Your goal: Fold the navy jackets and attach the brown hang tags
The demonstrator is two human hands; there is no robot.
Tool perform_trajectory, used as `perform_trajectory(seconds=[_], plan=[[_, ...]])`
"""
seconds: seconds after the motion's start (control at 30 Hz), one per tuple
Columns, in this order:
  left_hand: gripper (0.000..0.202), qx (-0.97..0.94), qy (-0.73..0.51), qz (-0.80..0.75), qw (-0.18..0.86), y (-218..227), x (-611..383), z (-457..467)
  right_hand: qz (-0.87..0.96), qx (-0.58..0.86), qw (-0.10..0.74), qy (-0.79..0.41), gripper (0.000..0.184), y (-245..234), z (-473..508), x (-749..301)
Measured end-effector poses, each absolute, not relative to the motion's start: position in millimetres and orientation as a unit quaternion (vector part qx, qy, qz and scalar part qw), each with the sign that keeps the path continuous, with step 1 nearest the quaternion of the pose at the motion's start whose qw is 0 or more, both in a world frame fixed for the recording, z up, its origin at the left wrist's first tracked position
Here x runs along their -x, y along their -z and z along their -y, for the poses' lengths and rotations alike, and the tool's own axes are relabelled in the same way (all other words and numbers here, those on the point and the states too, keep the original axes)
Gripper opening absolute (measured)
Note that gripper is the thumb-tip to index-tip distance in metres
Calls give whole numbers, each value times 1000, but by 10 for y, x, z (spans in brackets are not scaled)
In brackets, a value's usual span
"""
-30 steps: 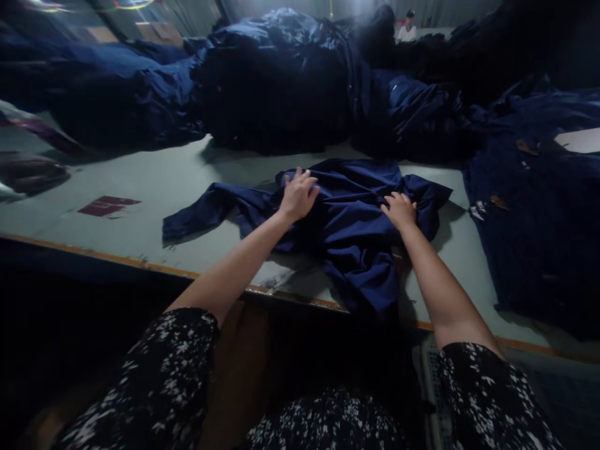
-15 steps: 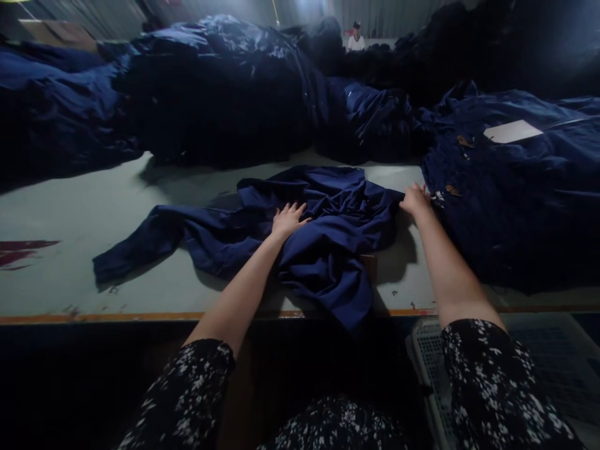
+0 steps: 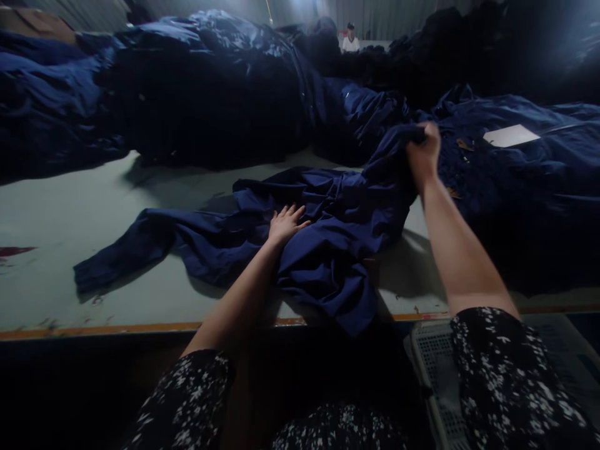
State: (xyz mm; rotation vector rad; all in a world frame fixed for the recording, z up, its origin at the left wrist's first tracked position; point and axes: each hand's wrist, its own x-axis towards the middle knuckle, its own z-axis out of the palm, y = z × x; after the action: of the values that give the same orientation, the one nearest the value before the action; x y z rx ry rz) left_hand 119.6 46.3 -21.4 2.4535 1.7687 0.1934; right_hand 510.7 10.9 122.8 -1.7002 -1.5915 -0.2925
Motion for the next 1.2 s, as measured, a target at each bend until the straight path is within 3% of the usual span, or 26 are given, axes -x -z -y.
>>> perform_trajectory(seconds=[0.1, 0.17, 0.27, 0.33, 0.43, 0.47, 0.67, 0.77, 0.87, 1.0, 1.07, 1.2], plan=[[68, -807, -61, -584, 62, 199, -1205, -447, 579, 698, 347, 238, 39, -1666, 85, -5265], [70, -807, -54, -585, 66, 177, -1213, -433, 617, 747, 194, 156, 43, -1771, 149, -5312], [72, -809, -41, -582, 69, 154, -1234, -415, 671, 737, -32, -77, 42, -1656, 82, -5294], [72, -817, -31, -571, 68, 152, -1258, -398, 709, 696, -9, -113, 40, -1461, -63, -5188], [70, -833, -21, -548, 70, 136, -1300, -342, 757, 634, 145, -66, 39, -1071, -350, -4857], [69, -840, -20, -537, 74, 117, -1307, -315, 767, 617, 158, -71, 40, -922, -437, -4719], [47, -865, -104, -483, 84, -155, -1066, -173, 771, 631, 26, -86, 66, -101, -540, -4276], [65, -787, -152, -598, -21, -201, -743, -124, 757, 648, -11, -80, 74, 64, -342, -4439], [80, -755, -71, -652, -10, -97, -415, -76, 743, 664, -36, -74, 78, 17, -116, -4662], [55, -791, -58, -609, 11, 24, -140, -100, 748, 649, -24, -134, 57, -261, -60, -4879], [53, -794, -89, -602, 6, -19, -71, -215, 734, 661, -6, -154, 45, -419, -198, -4985], [39, -770, -176, -612, -33, -273, -16, -710, 687, 723, 37, -63, 29, -583, -652, -5245]])
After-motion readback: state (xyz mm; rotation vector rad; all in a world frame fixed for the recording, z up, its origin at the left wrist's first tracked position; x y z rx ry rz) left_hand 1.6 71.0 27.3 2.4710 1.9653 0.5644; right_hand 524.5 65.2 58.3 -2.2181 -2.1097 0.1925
